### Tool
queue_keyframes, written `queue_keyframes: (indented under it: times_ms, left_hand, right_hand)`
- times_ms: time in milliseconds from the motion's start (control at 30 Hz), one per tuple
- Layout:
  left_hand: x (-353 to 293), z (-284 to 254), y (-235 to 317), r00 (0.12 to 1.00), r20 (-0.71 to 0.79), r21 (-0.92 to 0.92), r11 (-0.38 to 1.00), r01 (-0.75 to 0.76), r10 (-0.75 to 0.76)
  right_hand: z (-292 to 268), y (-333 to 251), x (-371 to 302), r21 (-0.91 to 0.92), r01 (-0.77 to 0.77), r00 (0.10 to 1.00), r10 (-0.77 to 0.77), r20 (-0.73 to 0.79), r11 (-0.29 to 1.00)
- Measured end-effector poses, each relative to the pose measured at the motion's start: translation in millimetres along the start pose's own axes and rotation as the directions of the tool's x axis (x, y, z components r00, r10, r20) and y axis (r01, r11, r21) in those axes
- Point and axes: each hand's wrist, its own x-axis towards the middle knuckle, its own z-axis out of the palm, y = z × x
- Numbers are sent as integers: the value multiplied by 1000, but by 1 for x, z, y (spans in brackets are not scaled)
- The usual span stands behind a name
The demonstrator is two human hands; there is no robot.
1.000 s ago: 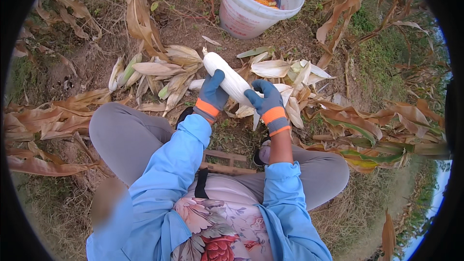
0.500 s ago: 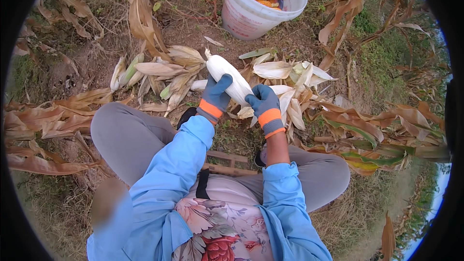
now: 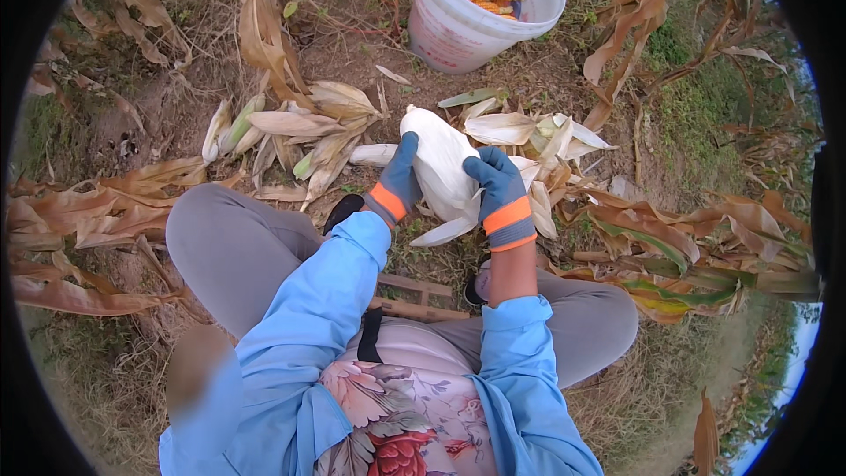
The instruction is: The person sits on the ground in a cornfield and shucks corn cobs by hand, removing the husks and placing the cleaned cobs into a nearby white bucket.
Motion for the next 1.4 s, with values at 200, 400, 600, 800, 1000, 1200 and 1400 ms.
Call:
queue_keyframes:
  times_ms: [200,400,600,800,1000,1200,1400]
  left_hand:
    - [4,-5,-19,979,184,106,992,69,-88]
    - [-3,-2,-18,981,186,645,760,-74,-62]
    - [-12,17,-13,978,122,406,908,107,-170]
    - [-9,11,-16,982,127,265,959,105,-142]
    - [-10,4,-13,973,28,378,904,201,-228]
    - [-11,6,-13,965,14,494,841,221,-261]
    - [-17,20,-15,933,22,534,793,292,-358]
  right_hand:
    - [-16,-16,3,415,51,998,-32,-52,909]
    - [-27,-35,-1,475,218,971,-142,-191,853]
    - [-57,-4,12,289,275,961,-248,-125,917]
    - [-47,27,31,-225,460,885,-463,42,859]
    - [-65,33,43,425,37,994,-77,79,905]
    - [-75,63,45,-588,532,796,-596,102,609]
    - [-58,37,47,-161,510,852,-522,-37,845]
